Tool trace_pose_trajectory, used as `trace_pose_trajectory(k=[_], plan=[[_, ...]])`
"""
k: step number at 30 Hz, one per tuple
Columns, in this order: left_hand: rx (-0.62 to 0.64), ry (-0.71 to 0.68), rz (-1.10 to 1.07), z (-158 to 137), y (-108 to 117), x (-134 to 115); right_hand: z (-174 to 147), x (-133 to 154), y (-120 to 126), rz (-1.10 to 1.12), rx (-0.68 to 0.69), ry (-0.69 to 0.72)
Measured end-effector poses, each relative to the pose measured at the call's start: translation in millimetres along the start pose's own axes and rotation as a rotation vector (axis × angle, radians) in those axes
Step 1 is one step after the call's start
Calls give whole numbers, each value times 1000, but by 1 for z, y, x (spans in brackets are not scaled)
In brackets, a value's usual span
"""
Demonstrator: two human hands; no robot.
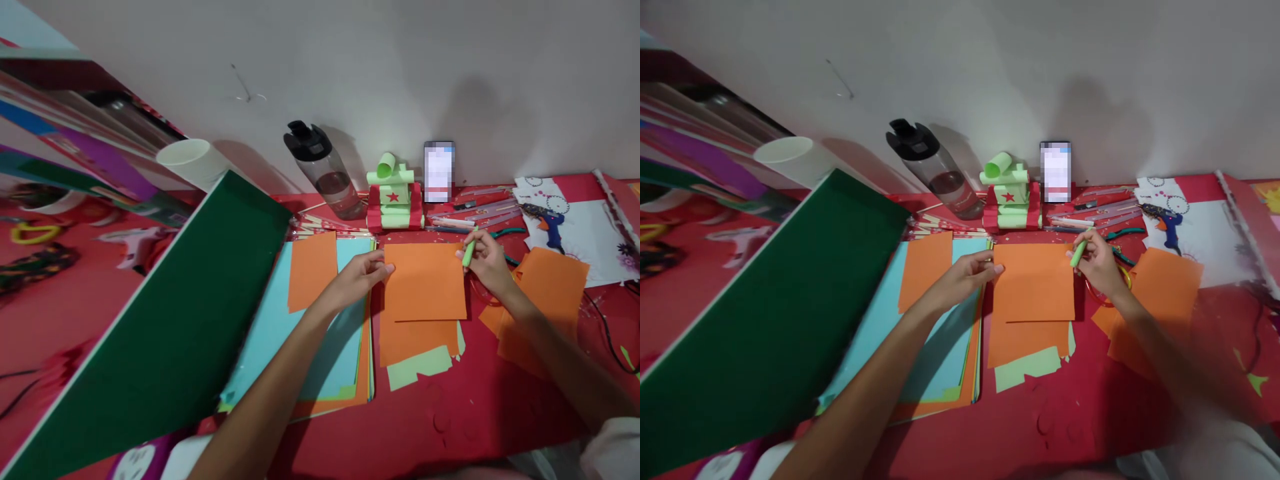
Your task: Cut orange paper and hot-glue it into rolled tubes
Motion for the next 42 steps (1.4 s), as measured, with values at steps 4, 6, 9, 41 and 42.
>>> trace_pose_trajectory(k=[4,6,9,41,42], plan=[[27,49,-11,1,-5,13,0,-28,1,11,6,-60],[28,64,-13,1,-6,16,-1,-33,3,22,-7,-65],[30,67,-16,2,-8,20,-1,-35,3,29,-8,-62],[-68,-257,309,-1,-9,2,-10,-39,-11,-136,151,-8],[-61,-292,334,-2,-11,0,-12,-40,-13,-172,173,-1]])
Point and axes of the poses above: each hand's wrist, its own z-axis towards the middle knuckle, its own y-axis out of the back of the hand, x = y × z, the point moved 10 cm from there along z, towards the middle knuckle, and after that the axes turned 15 degrees about -x, right-handed, at the moved point
